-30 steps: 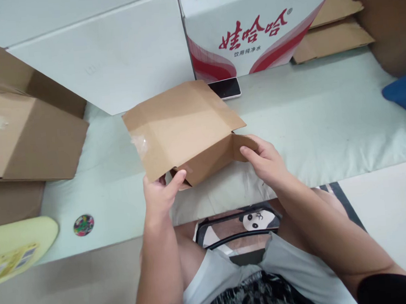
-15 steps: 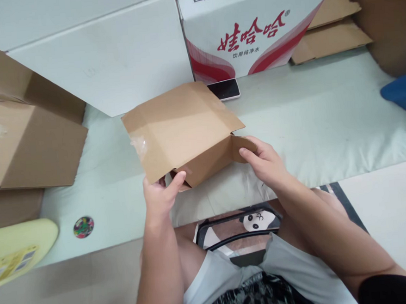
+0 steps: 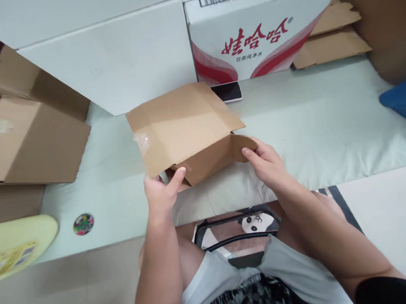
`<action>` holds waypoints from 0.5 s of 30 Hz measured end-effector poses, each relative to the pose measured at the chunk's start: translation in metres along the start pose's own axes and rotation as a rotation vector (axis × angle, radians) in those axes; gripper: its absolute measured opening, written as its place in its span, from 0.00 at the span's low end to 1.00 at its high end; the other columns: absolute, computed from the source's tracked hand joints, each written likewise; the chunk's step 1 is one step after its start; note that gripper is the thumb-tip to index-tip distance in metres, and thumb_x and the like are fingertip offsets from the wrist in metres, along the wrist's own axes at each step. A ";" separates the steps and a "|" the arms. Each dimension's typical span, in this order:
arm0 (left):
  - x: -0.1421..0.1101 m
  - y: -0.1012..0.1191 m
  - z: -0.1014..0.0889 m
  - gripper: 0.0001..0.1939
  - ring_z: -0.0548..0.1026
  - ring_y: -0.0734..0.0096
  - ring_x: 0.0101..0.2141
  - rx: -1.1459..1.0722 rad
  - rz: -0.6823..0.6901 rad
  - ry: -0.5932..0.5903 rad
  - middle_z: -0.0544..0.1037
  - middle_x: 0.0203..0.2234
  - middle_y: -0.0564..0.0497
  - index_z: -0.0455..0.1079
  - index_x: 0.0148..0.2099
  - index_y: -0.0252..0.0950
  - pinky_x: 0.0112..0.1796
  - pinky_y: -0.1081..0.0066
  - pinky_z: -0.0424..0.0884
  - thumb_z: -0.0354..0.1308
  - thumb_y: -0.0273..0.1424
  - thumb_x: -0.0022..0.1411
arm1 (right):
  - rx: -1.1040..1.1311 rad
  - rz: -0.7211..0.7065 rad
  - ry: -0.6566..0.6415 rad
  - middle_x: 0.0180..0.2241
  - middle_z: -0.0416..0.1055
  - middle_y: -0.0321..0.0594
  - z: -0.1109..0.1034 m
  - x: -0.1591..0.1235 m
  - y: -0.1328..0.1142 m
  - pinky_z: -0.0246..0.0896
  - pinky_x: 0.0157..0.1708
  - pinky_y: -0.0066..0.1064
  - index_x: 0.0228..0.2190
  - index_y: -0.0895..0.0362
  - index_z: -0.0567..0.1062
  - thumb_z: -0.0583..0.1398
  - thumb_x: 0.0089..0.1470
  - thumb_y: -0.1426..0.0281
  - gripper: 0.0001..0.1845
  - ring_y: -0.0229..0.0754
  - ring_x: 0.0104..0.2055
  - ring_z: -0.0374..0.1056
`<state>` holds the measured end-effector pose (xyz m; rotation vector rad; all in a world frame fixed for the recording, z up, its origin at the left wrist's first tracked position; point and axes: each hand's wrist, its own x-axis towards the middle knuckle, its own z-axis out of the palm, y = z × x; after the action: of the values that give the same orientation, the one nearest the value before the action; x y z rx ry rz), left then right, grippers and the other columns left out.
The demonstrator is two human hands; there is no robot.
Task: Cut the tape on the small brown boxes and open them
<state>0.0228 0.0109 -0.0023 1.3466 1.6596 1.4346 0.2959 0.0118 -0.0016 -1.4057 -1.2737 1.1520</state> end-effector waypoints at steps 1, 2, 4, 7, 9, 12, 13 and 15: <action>0.000 0.002 0.000 0.33 0.81 0.53 0.49 0.044 0.011 0.040 0.81 0.40 0.42 0.78 0.43 0.35 0.56 0.57 0.76 0.77 0.54 0.44 | -0.007 -0.005 0.001 0.47 0.83 0.43 0.000 0.000 0.000 0.72 0.56 0.49 0.49 0.53 0.79 0.58 0.60 0.61 0.18 0.51 0.52 0.77; 0.001 0.003 0.000 0.32 0.81 0.54 0.48 0.084 0.016 0.082 0.80 0.42 0.41 0.78 0.41 0.34 0.54 0.59 0.77 0.77 0.54 0.43 | -0.013 -0.014 -0.003 0.46 0.83 0.43 0.001 0.000 0.000 0.72 0.56 0.49 0.49 0.53 0.79 0.58 0.60 0.61 0.18 0.51 0.52 0.77; 0.002 0.006 -0.001 0.30 0.81 0.57 0.43 0.106 -0.022 0.115 0.80 0.41 0.41 0.77 0.37 0.33 0.46 0.62 0.80 0.77 0.52 0.42 | -0.027 -0.037 -0.008 0.45 0.83 0.43 0.002 -0.001 -0.002 0.73 0.55 0.49 0.49 0.53 0.79 0.58 0.60 0.61 0.19 0.51 0.51 0.78; 0.003 0.008 -0.001 0.29 0.80 0.63 0.33 -0.021 -0.138 0.050 0.81 0.33 0.45 0.77 0.36 0.33 0.36 0.65 0.79 0.76 0.52 0.42 | -0.058 -0.064 0.006 0.45 0.83 0.44 0.002 -0.004 -0.005 0.74 0.53 0.48 0.49 0.54 0.79 0.58 0.62 0.59 0.20 0.52 0.51 0.78; 0.003 0.008 0.000 0.27 0.80 0.63 0.33 -0.087 -0.172 -0.013 0.82 0.30 0.45 0.78 0.36 0.34 0.35 0.67 0.79 0.77 0.51 0.44 | -0.100 -0.087 -0.002 0.48 0.82 0.45 0.001 -0.004 -0.005 0.73 0.54 0.49 0.50 0.54 0.79 0.59 0.62 0.56 0.21 0.53 0.52 0.78; 0.002 0.009 0.000 0.24 0.81 0.63 0.34 -0.158 -0.186 -0.040 0.84 0.31 0.46 0.79 0.35 0.34 0.36 0.68 0.79 0.78 0.46 0.43 | -0.242 -0.122 -0.086 0.49 0.81 0.45 -0.001 -0.004 0.000 0.67 0.61 0.58 0.51 0.51 0.78 0.60 0.61 0.54 0.22 0.55 0.53 0.77; 0.003 0.009 -0.001 0.23 0.81 0.63 0.33 -0.220 -0.196 -0.025 0.84 0.31 0.46 0.79 0.34 0.35 0.36 0.68 0.79 0.77 0.46 0.43 | -0.302 -0.122 -0.108 0.47 0.82 0.44 -0.001 -0.004 0.003 0.61 0.65 0.63 0.48 0.51 0.78 0.59 0.62 0.53 0.20 0.56 0.52 0.77; 0.006 0.012 -0.004 0.19 0.81 0.62 0.32 -0.399 -0.220 -0.008 0.83 0.29 0.47 0.78 0.31 0.37 0.35 0.66 0.78 0.72 0.47 0.46 | -0.397 -0.107 -0.121 0.39 0.81 0.42 -0.002 -0.004 0.009 0.47 0.71 0.70 0.39 0.50 0.78 0.56 0.64 0.53 0.17 0.56 0.49 0.76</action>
<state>0.0215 0.0141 0.0113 0.9182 1.3727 1.5220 0.2992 0.0076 -0.0095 -1.5438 -1.7125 0.9566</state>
